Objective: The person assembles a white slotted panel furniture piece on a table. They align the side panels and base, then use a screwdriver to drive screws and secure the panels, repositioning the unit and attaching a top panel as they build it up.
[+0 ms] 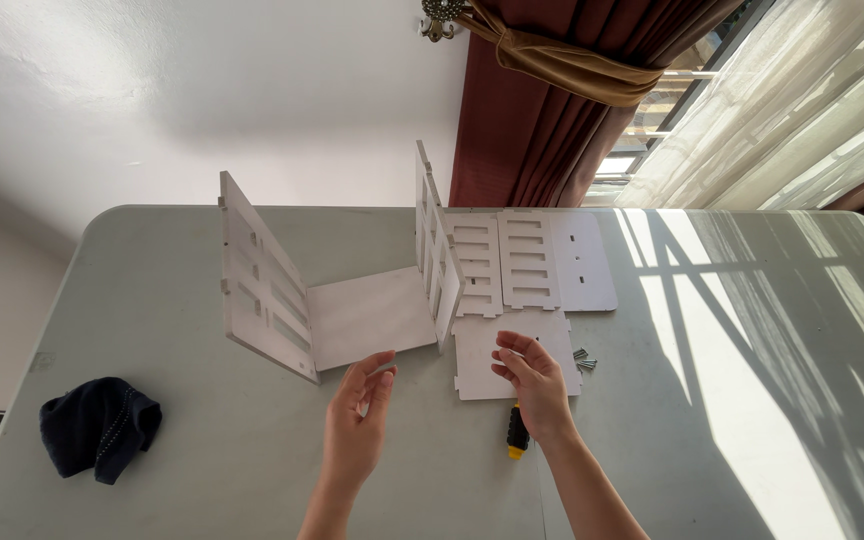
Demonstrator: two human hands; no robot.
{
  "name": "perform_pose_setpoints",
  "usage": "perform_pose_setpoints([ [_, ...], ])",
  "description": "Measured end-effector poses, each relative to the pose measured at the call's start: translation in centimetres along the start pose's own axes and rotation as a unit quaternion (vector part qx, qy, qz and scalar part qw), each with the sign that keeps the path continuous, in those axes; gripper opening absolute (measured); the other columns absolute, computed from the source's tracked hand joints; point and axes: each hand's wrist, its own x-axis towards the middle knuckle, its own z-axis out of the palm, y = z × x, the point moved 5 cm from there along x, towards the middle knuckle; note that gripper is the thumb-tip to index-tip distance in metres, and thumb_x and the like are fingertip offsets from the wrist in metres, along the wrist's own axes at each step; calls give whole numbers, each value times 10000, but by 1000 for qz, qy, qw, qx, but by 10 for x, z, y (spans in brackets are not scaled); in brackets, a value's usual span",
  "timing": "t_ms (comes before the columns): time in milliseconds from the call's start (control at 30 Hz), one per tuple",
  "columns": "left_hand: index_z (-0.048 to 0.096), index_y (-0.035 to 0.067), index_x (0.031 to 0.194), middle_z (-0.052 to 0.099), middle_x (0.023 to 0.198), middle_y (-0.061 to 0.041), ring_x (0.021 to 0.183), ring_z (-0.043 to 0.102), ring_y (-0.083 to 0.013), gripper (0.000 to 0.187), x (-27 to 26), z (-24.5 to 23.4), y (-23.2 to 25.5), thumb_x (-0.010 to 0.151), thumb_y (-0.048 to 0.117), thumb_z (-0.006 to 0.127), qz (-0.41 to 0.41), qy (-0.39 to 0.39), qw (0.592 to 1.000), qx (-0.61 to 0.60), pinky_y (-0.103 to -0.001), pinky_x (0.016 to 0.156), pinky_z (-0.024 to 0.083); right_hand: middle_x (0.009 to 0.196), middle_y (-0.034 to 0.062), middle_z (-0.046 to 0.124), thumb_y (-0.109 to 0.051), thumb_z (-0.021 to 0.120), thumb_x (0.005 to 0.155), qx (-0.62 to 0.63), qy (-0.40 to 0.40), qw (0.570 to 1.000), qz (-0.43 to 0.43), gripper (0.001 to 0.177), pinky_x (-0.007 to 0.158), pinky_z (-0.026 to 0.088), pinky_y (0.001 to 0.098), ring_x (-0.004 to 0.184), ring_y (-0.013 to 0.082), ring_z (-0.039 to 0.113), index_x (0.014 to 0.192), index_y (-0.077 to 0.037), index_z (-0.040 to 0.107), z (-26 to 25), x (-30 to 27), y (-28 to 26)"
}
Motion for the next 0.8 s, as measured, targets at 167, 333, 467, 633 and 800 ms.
perform_pose_setpoints([
  [167, 679, 59, 1236, 712, 1217, -40, 1132, 693, -144, 290, -14, -21, 8, 1007, 194, 563, -4, 15, 1000, 6, -312, 979, 528, 1164, 86, 666, -120, 663, 961, -27, -75, 996, -31, 322, 955, 574, 358, 1021, 177, 686, 1257, 5, 647, 25, 2, -24],
  [333, 690, 63, 1236, 718, 1201, -42, 1120, 697, -151, 295, -20, -32, 11, 1006, 196, 563, -9, 19, 1000, -1, -313, 986, 525, 1255, 65, 657, -117, 709, 910, -129, -158, 977, -67, 433, 1013, 563, 359, 1152, 197, 672, 1322, -54, 591, 53, 14, -56],
  [467, 704, 65, 1222, 723, 1178, -44, 1114, 702, -150, 291, -24, -37, 11, 1002, 201, 572, -5, 16, 1000, -5, -307, 985, 531, 1367, 29, 611, -108, 722, 894, -207, -158, 961, -91, 495, 1043, 552, 353, 1266, 182, 605, 1360, -95, 555, 68, 28, -82],
  [633, 719, 67, 1209, 740, 1140, -45, 1098, 711, -154, 285, -25, -48, 9, 1002, 194, 570, -4, 10, 1000, -7, -304, 977, 534, 1400, 49, 608, -73, 728, 875, -240, -204, 942, -115, 610, 1059, 553, 370, 1343, 182, 558, 1440, -113, 502, 86, 38, -106],
  [800, 727, 65, 1190, 759, 1138, -36, 1091, 723, -151, 278, -22, -66, 9, 1008, 188, 557, -21, 5, 1000, -1, -299, 975, 538, 1440, 24, 554, 27, 694, 842, -285, -277, 907, -140, 832, 1053, 510, 399, 1421, 184, 467, 1556, -184, 322, 105, 37, -121],
])
